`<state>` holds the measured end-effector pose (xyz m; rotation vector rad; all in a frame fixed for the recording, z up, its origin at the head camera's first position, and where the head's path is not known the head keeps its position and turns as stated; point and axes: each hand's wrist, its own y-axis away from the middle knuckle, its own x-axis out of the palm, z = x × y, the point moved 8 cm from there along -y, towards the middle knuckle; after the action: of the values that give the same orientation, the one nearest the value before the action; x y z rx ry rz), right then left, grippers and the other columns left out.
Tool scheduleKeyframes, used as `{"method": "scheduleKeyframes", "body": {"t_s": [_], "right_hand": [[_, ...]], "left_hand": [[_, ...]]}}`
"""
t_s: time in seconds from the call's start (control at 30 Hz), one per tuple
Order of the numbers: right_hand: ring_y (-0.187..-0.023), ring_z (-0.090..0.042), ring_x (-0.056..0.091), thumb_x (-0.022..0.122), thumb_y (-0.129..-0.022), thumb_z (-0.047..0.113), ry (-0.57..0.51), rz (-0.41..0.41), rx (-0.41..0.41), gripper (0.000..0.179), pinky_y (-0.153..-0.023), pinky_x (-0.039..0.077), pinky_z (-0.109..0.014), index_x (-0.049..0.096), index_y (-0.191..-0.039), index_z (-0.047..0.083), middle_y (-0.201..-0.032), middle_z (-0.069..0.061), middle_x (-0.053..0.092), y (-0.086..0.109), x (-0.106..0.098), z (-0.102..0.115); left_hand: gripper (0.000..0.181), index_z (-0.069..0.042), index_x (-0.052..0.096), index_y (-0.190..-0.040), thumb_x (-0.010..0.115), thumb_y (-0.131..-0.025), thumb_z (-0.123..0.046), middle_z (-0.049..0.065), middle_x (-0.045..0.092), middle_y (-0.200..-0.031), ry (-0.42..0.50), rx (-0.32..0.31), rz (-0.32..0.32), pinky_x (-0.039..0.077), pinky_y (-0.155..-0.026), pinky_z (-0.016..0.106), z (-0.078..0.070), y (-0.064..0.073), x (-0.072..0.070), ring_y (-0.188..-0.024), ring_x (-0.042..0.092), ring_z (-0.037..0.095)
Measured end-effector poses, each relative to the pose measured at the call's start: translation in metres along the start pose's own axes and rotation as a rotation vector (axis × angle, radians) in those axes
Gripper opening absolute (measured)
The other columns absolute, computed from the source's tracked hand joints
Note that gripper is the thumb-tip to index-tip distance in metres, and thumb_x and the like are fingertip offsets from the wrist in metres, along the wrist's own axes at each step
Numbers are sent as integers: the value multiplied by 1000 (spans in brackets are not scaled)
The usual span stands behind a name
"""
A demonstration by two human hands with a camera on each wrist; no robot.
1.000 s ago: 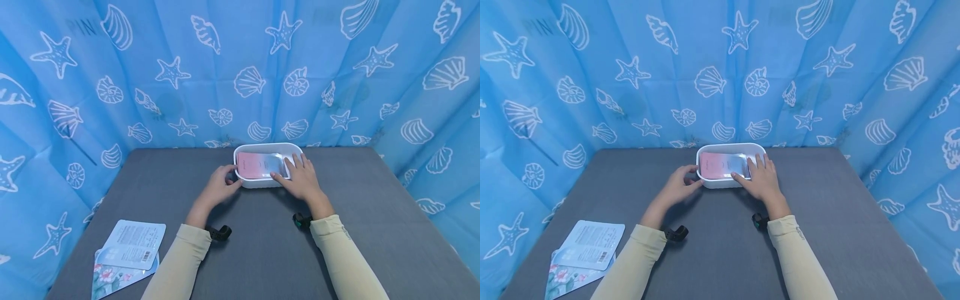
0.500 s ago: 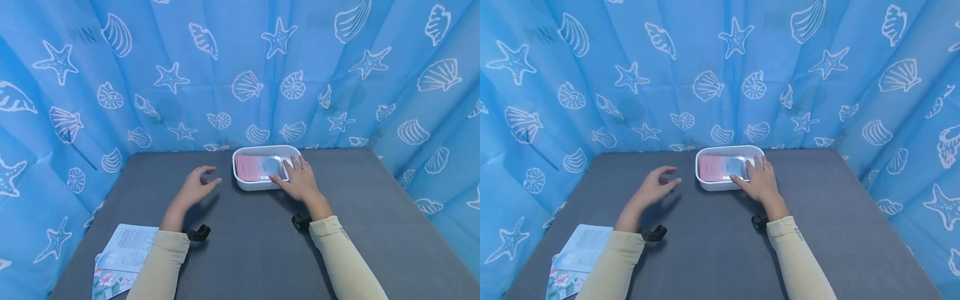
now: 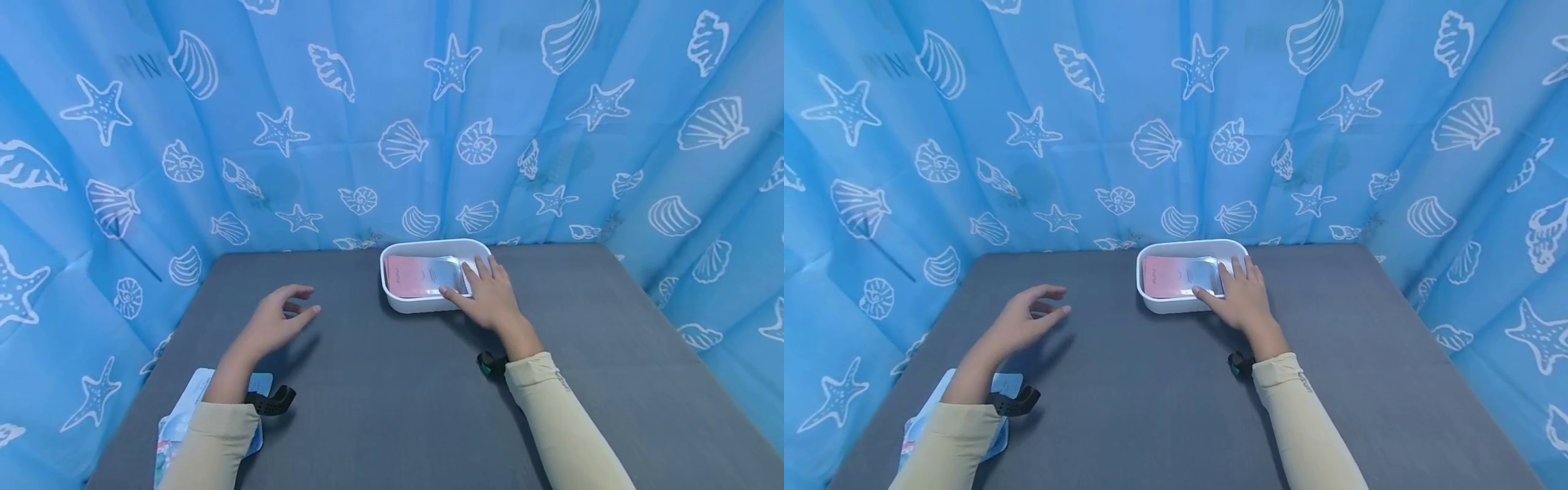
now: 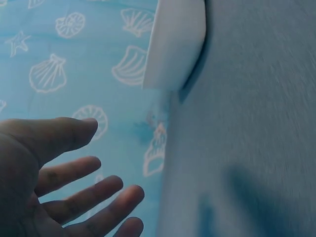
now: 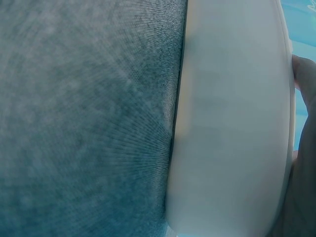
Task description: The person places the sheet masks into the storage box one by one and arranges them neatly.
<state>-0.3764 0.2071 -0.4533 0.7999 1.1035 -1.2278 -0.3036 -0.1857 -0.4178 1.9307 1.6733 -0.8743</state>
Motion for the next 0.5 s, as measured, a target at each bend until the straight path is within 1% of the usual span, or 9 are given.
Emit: {"method": "scheduleKeyframes", "body": {"t_s": [0.17, 0.4, 0.5], "right_hand": [[-164, -48, 1, 42, -101, 75, 12, 6, -4, 97, -132, 5, -66, 32, -166, 4, -176, -26, 16, -1, 1, 1], [-164, -49, 3, 44, -102, 73, 10, -12, -8, 95, -131, 7, -67, 34, -165, 3, -175, -27, 18, 1, -2, -1], [-164, -49, 3, 43, -102, 73, 6, -9, -8, 96, -131, 6, -66, 33, -165, 3, -175, -27, 17, 1, -2, -1]], "left_hand": [[51, -11, 58, -149, 67, -106, -36, 19, 61, -148, -6, -5, -16, 58, -98, 58, 9, 15, -13, -125, 67, 40], [51, -10, 58, -148, 66, -106, -38, 20, 62, -146, -14, -21, -25, 58, -99, 58, 19, 32, -23, -124, 67, 42], [53, -10, 57, -149, 66, -106, -41, 20, 61, -147, -23, -49, -18, 58, -100, 57, 27, 39, -28, -126, 66, 43]]}}
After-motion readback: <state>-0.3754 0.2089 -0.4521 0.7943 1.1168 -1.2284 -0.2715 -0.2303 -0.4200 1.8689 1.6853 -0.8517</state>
